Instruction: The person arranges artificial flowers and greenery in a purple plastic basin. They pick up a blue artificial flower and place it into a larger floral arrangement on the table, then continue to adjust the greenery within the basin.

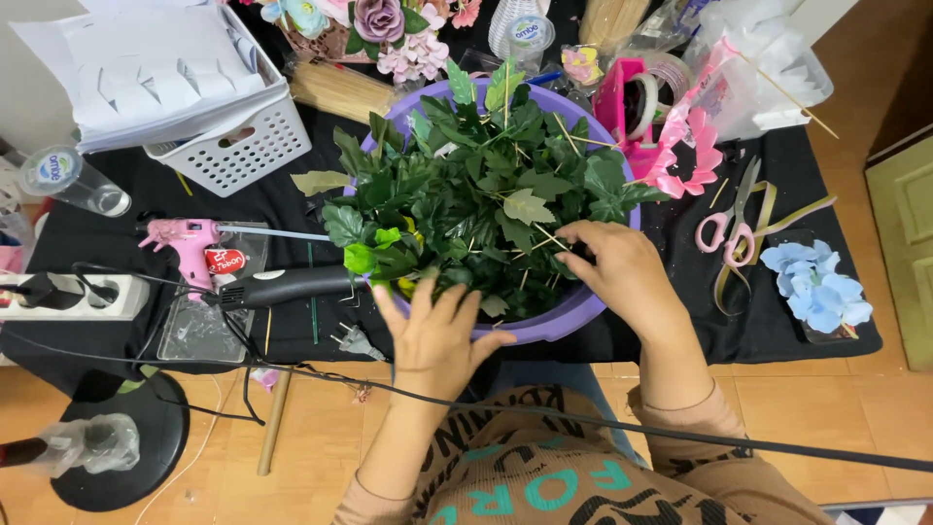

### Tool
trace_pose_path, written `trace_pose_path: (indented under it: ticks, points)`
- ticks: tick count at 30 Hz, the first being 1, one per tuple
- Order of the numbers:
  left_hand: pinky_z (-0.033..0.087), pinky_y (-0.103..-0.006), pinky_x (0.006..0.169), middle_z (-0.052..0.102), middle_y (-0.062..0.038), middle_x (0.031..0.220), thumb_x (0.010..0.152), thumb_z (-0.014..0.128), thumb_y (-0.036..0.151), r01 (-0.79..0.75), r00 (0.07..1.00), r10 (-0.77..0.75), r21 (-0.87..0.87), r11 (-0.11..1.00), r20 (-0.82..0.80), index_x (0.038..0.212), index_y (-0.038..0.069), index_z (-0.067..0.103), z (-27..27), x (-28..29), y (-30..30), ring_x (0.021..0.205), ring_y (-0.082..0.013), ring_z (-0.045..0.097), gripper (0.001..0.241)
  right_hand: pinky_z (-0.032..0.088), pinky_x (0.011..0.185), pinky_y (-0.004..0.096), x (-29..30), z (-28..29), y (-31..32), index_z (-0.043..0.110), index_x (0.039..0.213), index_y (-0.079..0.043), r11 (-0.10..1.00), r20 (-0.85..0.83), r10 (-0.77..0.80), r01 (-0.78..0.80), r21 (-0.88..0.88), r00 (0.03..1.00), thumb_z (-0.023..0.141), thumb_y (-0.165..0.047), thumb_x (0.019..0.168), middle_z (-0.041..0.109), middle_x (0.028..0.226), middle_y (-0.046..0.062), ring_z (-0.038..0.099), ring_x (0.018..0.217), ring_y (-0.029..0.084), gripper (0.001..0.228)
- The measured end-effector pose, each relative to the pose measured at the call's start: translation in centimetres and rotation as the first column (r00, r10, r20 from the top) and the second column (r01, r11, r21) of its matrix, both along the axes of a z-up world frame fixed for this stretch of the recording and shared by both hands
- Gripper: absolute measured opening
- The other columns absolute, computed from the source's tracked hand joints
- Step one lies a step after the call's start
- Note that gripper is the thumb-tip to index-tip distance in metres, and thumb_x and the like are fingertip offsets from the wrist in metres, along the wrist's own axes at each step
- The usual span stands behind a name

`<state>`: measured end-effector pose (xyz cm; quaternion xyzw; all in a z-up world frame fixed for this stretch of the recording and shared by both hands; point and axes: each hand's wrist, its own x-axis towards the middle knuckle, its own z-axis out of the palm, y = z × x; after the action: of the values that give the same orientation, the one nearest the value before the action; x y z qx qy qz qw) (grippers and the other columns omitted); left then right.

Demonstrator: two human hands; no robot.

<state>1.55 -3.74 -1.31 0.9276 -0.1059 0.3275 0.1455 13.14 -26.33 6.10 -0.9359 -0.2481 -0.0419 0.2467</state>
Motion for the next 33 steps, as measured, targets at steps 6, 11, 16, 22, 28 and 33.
trace_pose_path:
  ticks: [6,11,16,22,28,33]
  points:
    - [0.005,-0.0813,0.109,0.074,-0.010,0.116,0.086,0.067,0.064,-0.172,0.985,0.173,0.048,0.984,-0.026,0.103,0.010,0.077,1.1,-0.8,1.6,0.134,-0.0379,0.051,0.057,0.056,0.079,0.041,0.8,-1.5,0.0,0.075,0.116,-0.012,0.998,-0.046,-0.013,0.011,-0.061,0.999,0.073,-0.009,0.089,0.079,0.088,0.007,0.073,0.083,0.029,0.026]
    - [0.008,-0.0827,0.108,0.069,-0.007,0.129,0.098,0.055,0.063,-0.229,0.973,0.230,0.098,0.969,-0.005,0.111,0.016,0.073,0.3,-0.5,2.4,0.140,-0.0376,0.047,0.052,0.054,0.083,0.047,1.7,-2.2,0.3,0.070,0.125,-0.008,0.992,-0.048,0.041,-0.047,-0.115,0.998,0.072,-0.013,0.089,0.079,0.093,0.011,0.072,0.091,0.035,0.036]
    - [0.006,-0.0831,0.107,0.069,-0.007,0.129,0.098,0.056,0.062,-0.199,0.980,0.198,0.067,0.978,0.017,0.110,0.017,0.074,0.1,-0.5,1.8,0.140,-0.0370,0.048,0.051,0.055,0.077,0.040,1.5,-1.7,-0.2,0.072,0.123,-0.012,0.999,-0.108,0.001,-0.005,-0.034,0.994,0.073,-0.012,0.088,0.079,0.088,0.006,0.072,0.080,0.028,0.036]
    - [0.005,-0.0831,0.106,0.069,-0.006,0.129,0.096,0.063,0.055,-0.151,0.988,0.150,0.018,0.988,0.047,0.110,0.016,0.074,0.1,-0.7,1.7,0.139,-0.0365,0.049,0.043,0.055,0.074,0.036,1.1,-0.7,-2.4,0.073,0.125,-0.014,0.956,-0.195,-0.027,0.082,0.280,0.981,0.075,-0.013,0.088,0.079,0.088,0.007,0.070,0.076,0.023,0.037]
    - [0.001,-0.0797,0.110,0.071,0.000,0.126,0.099,0.064,0.047,-0.086,0.985,0.098,-0.087,0.992,0.142,0.108,0.019,0.074,0.3,-0.8,1.3,0.133,-0.0313,0.055,0.031,0.056,0.077,0.025,0.9,-1.4,-4.0,0.070,0.129,-0.005,0.729,-0.260,0.081,0.121,0.674,0.962,0.078,-0.004,0.087,0.077,0.090,0.007,0.067,0.075,0.010,0.043]
    - [0.006,-0.0704,0.119,0.074,0.012,0.115,0.093,0.075,0.037,-0.034,0.974,0.093,-0.274,0.961,0.205,0.104,0.027,0.077,1.8,-0.2,-0.4,0.117,-0.0199,0.064,0.014,0.059,0.078,0.029,-0.1,-2.8,-2.7,0.069,0.127,0.004,0.564,-0.226,0.203,0.075,0.823,0.953,0.078,0.001,0.084,0.077,0.089,0.015,0.074,0.077,0.016,0.044]
